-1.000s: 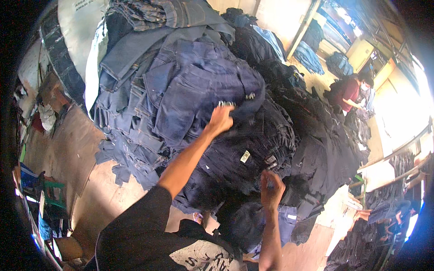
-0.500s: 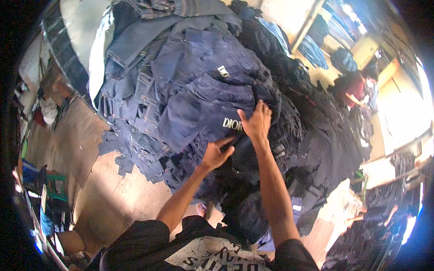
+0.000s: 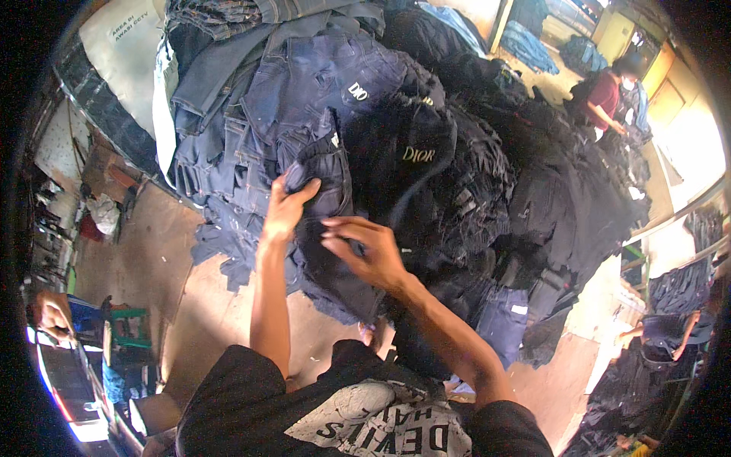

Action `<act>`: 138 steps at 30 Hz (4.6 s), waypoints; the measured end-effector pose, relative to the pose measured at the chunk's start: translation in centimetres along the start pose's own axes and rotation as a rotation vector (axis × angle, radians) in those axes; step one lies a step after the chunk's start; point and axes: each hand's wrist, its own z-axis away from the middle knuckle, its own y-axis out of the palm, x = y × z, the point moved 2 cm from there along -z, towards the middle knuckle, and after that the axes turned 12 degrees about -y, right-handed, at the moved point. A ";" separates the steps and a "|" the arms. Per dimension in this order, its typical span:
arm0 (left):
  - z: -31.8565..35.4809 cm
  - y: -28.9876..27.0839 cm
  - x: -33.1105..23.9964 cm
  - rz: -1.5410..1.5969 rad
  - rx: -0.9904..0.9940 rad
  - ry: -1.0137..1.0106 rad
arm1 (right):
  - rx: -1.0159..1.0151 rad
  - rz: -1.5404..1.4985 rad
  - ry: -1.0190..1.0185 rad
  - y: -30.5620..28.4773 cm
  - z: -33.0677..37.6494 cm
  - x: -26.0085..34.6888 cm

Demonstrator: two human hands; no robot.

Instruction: The person repeatedly picks up dark-colored garments from a large pile, briefly unfolds or turns them over, and places them into a nearby round basket. The person continues this cycle throughout the clip, handling items one at a time.

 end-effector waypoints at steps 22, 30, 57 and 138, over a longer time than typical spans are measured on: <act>23.9 17.8 8.2 -0.505 0.567 -0.340 | -0.744 0.079 0.969 -29.5 39.7 24.7; 16.6 28.4 23.5 -0.851 0.228 0.218 | -0.568 0.691 0.825 -29.1 45.2 3.6; 16.4 7.7 20.3 -0.464 0.188 0.169 | -0.210 1.014 0.734 -19.7 -6.3 -13.1; 20.9 -16.0 37.7 -0.745 -0.225 -0.451 | -0.783 0.157 0.904 -14.0 -18.1 -27.2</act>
